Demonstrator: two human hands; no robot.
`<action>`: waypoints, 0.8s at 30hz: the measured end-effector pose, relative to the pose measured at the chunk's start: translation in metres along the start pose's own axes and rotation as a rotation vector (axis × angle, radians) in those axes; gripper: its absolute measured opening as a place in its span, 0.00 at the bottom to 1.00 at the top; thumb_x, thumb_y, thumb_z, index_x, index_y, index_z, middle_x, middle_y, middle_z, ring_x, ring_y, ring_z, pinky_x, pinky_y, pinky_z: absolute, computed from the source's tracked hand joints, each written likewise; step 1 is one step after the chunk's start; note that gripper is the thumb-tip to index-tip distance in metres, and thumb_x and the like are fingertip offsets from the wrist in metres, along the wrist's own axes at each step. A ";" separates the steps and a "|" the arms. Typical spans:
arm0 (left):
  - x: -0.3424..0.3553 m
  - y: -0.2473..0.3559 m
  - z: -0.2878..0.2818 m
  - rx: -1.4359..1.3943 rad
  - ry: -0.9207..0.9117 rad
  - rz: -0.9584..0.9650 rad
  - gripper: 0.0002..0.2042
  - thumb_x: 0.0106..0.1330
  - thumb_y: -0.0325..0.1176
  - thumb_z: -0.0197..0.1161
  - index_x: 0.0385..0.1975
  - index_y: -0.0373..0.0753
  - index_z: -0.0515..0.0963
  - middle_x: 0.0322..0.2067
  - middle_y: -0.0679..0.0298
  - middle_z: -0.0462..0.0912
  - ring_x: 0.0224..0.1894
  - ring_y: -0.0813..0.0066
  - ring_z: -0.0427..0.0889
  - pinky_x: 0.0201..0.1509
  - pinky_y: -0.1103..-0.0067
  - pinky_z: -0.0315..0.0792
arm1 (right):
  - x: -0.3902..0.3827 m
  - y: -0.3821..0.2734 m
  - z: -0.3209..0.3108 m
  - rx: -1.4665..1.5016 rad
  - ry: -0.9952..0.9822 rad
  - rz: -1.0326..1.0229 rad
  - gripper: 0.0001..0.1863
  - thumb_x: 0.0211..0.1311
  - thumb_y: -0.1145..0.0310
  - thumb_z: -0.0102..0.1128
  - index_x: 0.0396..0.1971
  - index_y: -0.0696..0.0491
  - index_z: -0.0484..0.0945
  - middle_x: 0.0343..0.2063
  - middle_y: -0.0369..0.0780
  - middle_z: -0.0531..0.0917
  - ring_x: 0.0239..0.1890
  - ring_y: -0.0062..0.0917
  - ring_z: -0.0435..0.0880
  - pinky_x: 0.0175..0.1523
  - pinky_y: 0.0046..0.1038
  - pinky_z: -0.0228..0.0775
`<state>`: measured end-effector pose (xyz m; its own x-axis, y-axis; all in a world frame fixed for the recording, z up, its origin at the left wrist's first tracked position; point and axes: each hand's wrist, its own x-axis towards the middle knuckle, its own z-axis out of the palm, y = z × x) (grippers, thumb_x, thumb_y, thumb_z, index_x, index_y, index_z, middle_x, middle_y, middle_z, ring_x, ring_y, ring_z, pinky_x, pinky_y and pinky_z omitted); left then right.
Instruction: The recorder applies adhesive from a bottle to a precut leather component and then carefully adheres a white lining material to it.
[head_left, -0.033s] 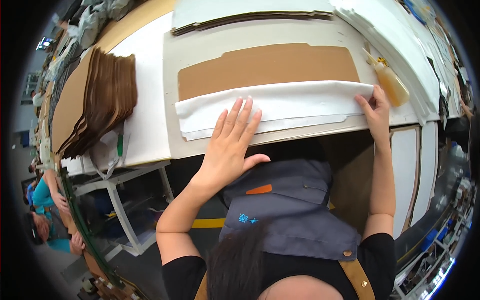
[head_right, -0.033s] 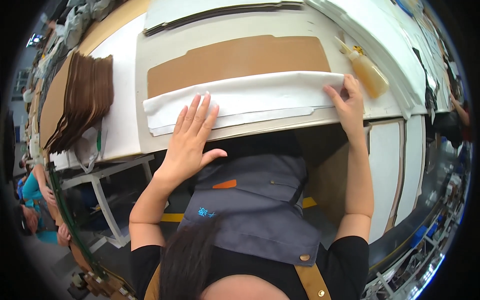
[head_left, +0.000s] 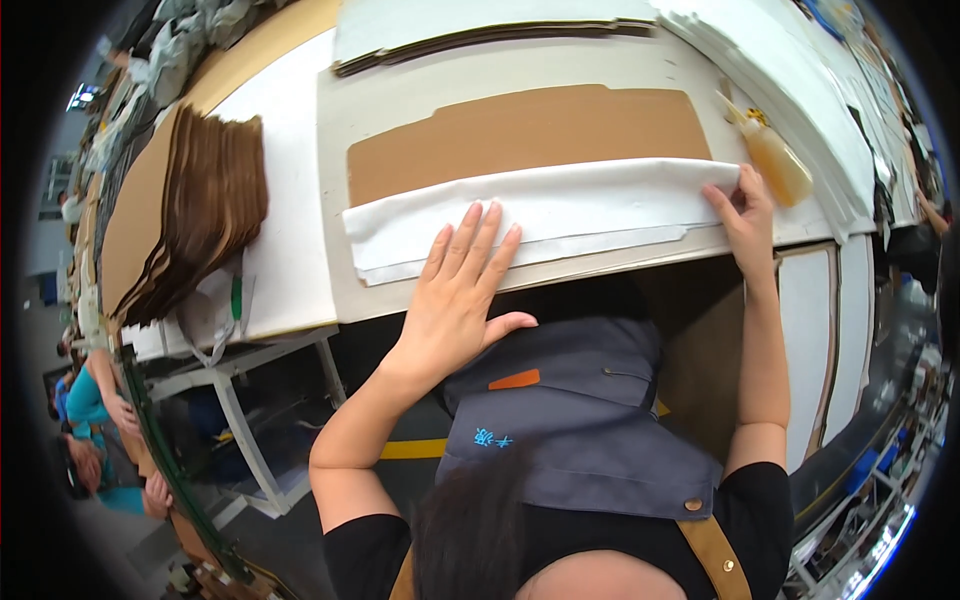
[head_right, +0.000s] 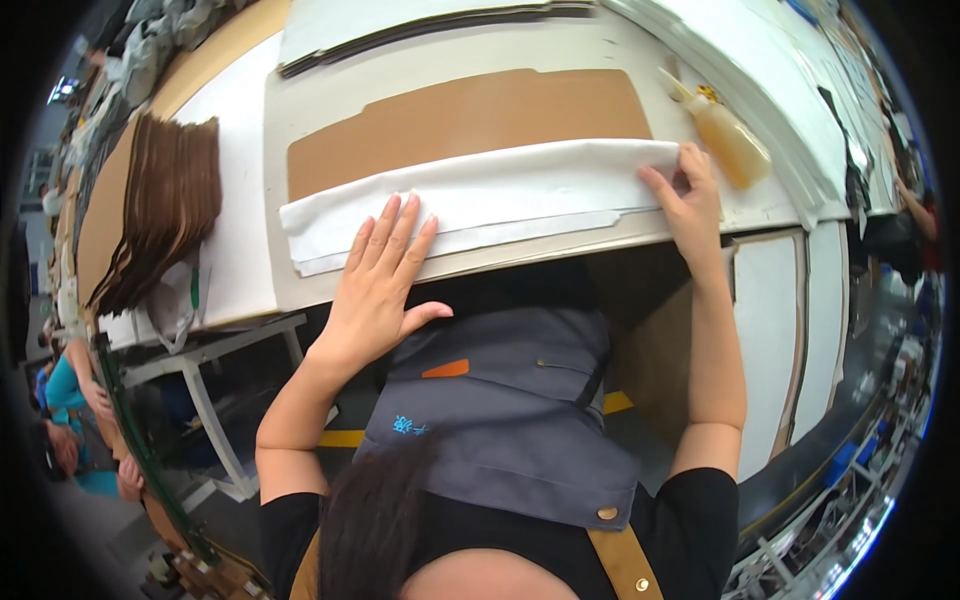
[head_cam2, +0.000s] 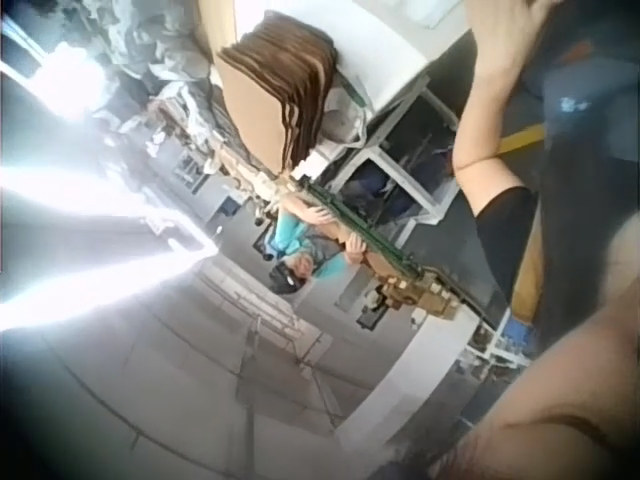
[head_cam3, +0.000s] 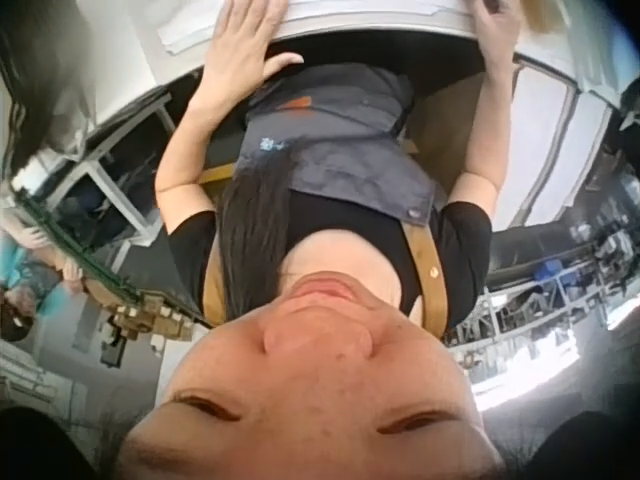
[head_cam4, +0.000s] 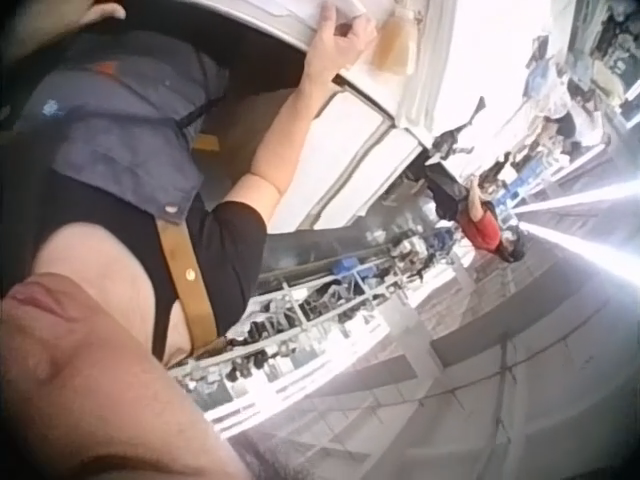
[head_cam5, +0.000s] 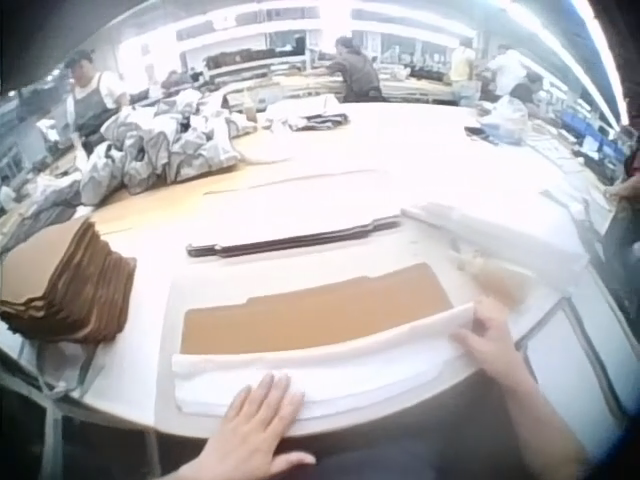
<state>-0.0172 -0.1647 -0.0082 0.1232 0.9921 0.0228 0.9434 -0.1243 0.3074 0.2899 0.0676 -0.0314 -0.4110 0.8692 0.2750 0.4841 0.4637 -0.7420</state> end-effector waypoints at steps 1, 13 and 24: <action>0.001 0.000 -0.001 0.057 -0.032 -0.005 0.47 0.57 0.62 0.61 0.72 0.40 0.54 0.74 0.51 0.49 0.76 0.50 0.44 0.76 0.59 0.44 | 0.002 0.000 0.000 -0.033 0.001 -0.023 0.12 0.56 0.70 0.68 0.38 0.59 0.80 0.33 0.34 0.74 0.36 0.21 0.67 0.42 0.21 0.60; 0.048 0.039 0.007 0.125 0.015 0.048 0.47 0.57 0.66 0.59 0.72 0.42 0.57 0.73 0.46 0.47 0.76 0.45 0.42 0.76 0.55 0.37 | 0.001 0.004 -0.002 -0.010 0.077 -0.035 0.14 0.50 0.67 0.73 0.32 0.60 0.80 0.29 0.36 0.75 0.32 0.26 0.67 0.37 0.26 0.62; 0.082 0.075 0.031 0.033 0.019 0.111 0.46 0.59 0.63 0.61 0.72 0.40 0.56 0.73 0.45 0.49 0.76 0.45 0.44 0.76 0.54 0.41 | 0.001 0.010 -0.005 -0.086 0.055 -0.025 0.14 0.54 0.69 0.71 0.35 0.60 0.79 0.32 0.34 0.73 0.36 0.23 0.67 0.40 0.22 0.63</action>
<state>0.0731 -0.0928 -0.0133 0.2223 0.9722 0.0736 0.9337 -0.2340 0.2709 0.2982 0.0736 -0.0361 -0.3818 0.8643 0.3273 0.5397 0.4960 -0.6802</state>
